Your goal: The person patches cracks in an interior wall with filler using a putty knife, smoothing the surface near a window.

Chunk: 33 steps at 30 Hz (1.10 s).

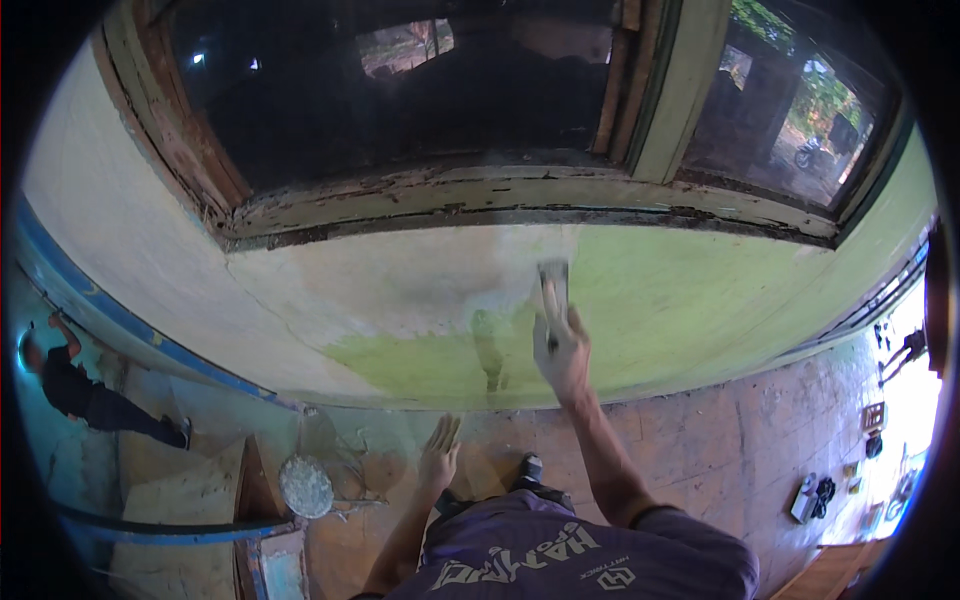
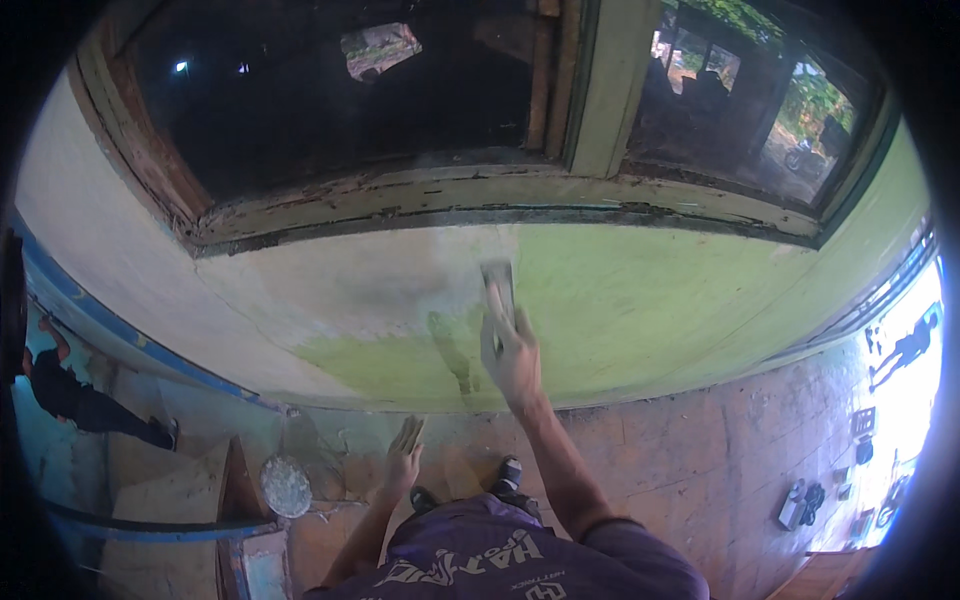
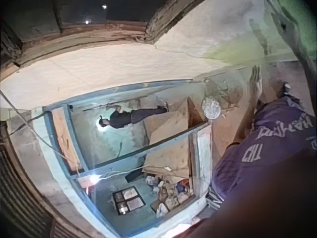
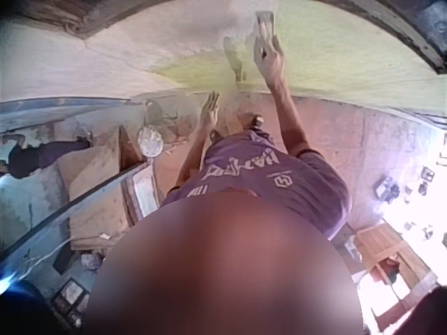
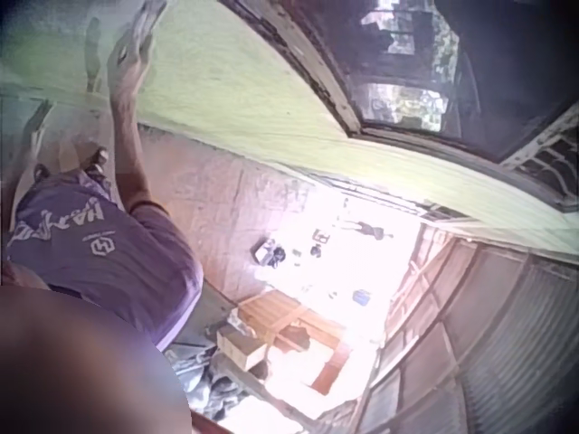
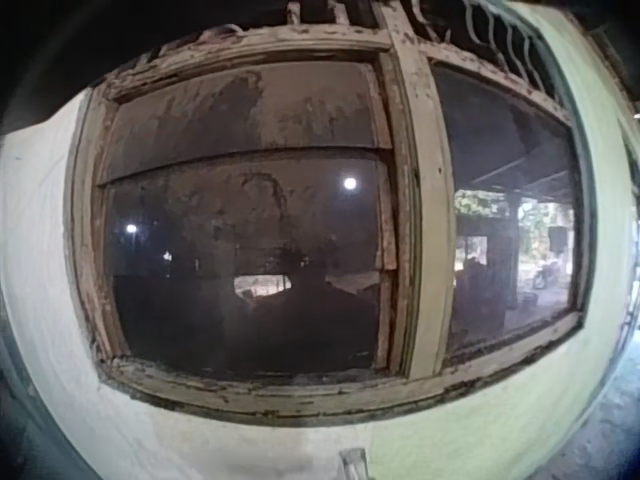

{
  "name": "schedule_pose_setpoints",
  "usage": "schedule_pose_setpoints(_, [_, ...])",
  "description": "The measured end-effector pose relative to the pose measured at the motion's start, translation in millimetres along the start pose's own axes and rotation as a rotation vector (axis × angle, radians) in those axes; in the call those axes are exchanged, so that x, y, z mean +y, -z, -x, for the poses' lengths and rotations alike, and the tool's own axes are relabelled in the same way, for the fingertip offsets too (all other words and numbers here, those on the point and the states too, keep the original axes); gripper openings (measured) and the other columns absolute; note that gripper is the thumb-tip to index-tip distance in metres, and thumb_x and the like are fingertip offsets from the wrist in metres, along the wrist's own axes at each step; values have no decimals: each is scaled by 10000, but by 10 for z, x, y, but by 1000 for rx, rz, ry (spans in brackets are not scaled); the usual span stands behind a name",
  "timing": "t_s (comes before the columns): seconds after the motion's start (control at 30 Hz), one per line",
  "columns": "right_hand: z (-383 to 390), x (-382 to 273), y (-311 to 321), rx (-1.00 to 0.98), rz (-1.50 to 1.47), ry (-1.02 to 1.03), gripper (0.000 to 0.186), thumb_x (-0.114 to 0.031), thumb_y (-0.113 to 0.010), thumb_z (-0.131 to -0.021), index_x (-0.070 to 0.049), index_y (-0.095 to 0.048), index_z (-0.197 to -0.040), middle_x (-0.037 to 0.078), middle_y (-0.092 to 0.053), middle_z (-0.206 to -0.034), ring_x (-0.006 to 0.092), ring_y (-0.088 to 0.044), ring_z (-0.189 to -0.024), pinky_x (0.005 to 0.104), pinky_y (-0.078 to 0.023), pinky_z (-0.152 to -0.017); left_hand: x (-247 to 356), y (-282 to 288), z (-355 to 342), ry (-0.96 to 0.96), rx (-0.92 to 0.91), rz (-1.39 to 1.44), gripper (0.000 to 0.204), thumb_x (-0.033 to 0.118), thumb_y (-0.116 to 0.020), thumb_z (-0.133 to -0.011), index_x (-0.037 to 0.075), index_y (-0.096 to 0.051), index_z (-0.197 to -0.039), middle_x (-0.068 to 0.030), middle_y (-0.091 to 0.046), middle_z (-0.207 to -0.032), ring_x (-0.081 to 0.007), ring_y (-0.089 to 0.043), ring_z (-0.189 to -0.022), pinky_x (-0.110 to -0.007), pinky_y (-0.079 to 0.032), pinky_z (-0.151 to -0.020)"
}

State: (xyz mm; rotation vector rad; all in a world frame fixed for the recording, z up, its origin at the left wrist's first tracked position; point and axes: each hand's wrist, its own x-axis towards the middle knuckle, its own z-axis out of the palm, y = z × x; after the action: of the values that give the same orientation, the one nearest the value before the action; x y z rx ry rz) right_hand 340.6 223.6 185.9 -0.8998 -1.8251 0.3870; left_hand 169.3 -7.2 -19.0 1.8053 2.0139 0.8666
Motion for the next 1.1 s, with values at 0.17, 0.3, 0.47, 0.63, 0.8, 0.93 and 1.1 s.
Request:
schedule_pose_setpoints(0.17, [-505, -533, -161, 176, -122, 68, 498, 21, -622, -843, -56, -553, -1331, 120, -608, -832, 131, -516, -587, 271, -412, -506, 84, 124, 868, 379, 135, 142, 497, 120, -436, -976, 70, -344, -1461, -213, -310, -1507, -376, -307, -1386, -418, -310, -1100])
schedule_pose_setpoints(0.3, [-114, -178, -518, 275, -77, 133, 502, 52, -604, -838, -2, -534, -1332, 77, -581, -769, 93, -449, -546, 255, -386, -489, 150, 84, 1177, 521, 249, 209, 480, 136, -428, -984, 49, -352, -1450, -212, -323, -1501, -361, -315, -1384, -408, -303, -1104])
schedule_pose_setpoints(0.47, [-304, -723, -527, 215, -140, -28, 533, 71, -583, -829, 8, -505, -1353, 137, -609, -863, 136, -498, -610, 239, -425, -551, 152, 86, 1358, 625, 361, 272, 464, 156, -418, -995, 23, -363, -1436, -211, -338, -1493, -342, -325, -1381, -394, -293, -1110])
schedule_pose_setpoints(0.63, [-132, -624, -615, 140, -140, -40, 528, 74, -571, -837, -6, -509, -1355, 173, -638, -970, 143, -534, -651, 237, -424, -555, -42, 234, 1230, 653, 409, 334, 454, 176, -408, -1006, -3, -373, -1422, -210, -354, -1485, -324, -336, -1378, -381, -283, -1115])
schedule_pose_setpoints(0.8, [-85, -545, -570, 112, -84, 26, 528, 73, -567, -841, -22, -513, -1357, 149, -639, -909, 124, -515, -626, 237, -412, -542, -240, 298, 1193, 650, 443, 413, 451, 196, -397, -1017, -29, -383, -1407, -210, -370, -1477, -305, -346, -1375, -368, -273, -1121])
schedule_pose_setpoints(0.93, [-493, -961, -304, 17, -107, -68, 523, 73, -572, -840, -31, -525, -1351, 145, -656, -886, 91, -490, -592, 243, -409, -525, -368, 295, 1151, 655, 433, 497, 454, 212, -389, -1025, -50, -392, -1396, -209, -382, -1471, -290, -354, -1373, -357, -265, -1125])
schedule_pose_setpoints(1.1, [-151, -618, -548, 193, -81, -63, 505, 58, -569, -864, -57, -528, -1354, 70, -584, -780, 56, -358, -571, 215, -347, -501, -614, 35, 1185, 656, 542, 597, 483, 257, -392, -1028, -76, -405, -1377, -213, -417, -1442, -285, -394, -1339, -351, -286, -1105])
